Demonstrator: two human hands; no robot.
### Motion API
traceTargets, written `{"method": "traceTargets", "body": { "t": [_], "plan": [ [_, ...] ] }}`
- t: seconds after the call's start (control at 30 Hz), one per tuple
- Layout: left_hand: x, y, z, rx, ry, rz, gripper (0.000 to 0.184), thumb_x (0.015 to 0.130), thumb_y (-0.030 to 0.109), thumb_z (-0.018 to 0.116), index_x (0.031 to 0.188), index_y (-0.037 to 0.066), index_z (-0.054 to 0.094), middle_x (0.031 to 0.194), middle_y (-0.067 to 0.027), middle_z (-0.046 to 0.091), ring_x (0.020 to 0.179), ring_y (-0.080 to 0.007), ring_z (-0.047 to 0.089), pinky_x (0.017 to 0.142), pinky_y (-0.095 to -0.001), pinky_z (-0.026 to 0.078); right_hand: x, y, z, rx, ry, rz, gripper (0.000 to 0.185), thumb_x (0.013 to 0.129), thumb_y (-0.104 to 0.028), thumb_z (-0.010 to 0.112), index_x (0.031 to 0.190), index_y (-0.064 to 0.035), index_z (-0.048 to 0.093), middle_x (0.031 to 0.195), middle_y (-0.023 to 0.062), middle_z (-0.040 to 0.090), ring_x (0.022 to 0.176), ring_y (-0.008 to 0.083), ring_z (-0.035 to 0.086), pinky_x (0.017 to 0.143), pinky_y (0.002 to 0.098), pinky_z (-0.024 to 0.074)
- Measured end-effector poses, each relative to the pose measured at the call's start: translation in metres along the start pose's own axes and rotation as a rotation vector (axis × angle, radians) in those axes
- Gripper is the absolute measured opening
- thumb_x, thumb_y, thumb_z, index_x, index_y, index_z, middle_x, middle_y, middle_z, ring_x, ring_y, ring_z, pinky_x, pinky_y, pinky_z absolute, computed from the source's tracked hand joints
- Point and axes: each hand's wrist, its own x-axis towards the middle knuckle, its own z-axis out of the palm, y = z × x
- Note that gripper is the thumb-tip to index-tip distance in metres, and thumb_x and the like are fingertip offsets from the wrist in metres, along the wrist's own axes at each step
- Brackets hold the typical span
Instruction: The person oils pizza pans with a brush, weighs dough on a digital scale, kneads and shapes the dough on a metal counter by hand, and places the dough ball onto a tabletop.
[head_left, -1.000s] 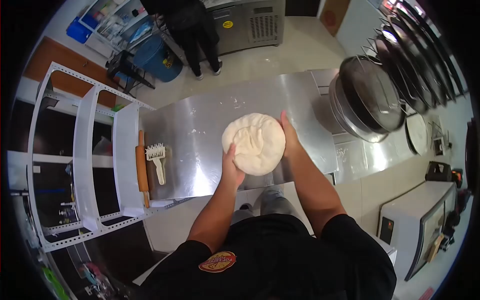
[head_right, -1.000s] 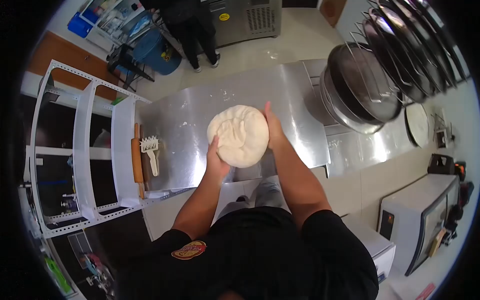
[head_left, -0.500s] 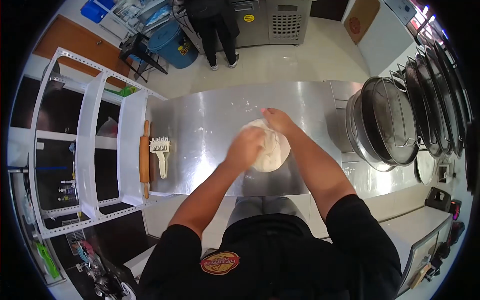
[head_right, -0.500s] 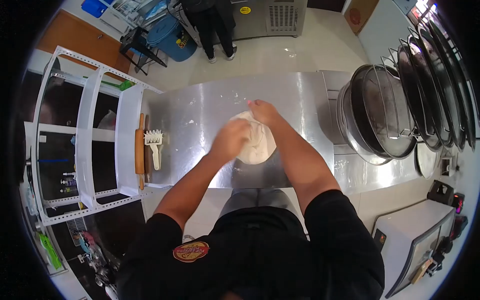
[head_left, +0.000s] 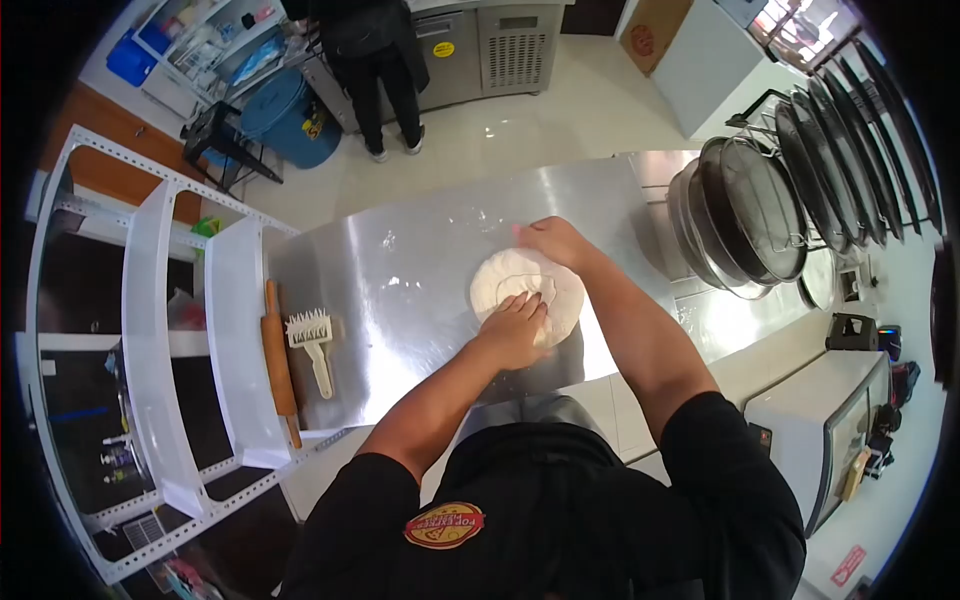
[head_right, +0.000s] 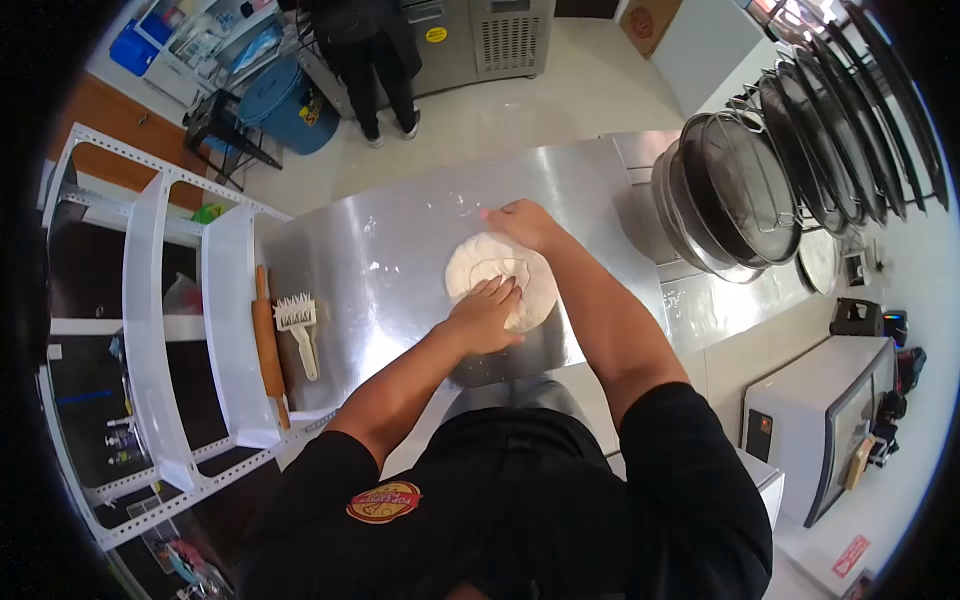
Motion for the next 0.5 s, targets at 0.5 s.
{"method": "traceTargets", "body": {
  "t": [0.5],
  "plan": [
    [0.058, -0.051, -0.026, -0.605, 0.409, -0.335, 0.029, 0.098, 0.03, 0.064, 0.11, 0.005, 0.072, 0.112, -0.0145, 0.074, 0.104, -0.0416, 0.067, 0.093, -0.05, 0.05, -0.083, 0.012, 0.053, 0.368, 0.349, 0.103, 0.037, 0.1, -0.037, 0.062, 0.1, -0.0026, 0.077, 0.093, 0.0229, 0.073, 0.088, 0.0381, 0.069, 0.081, 0.0473, 0.0523]
  ]
}}
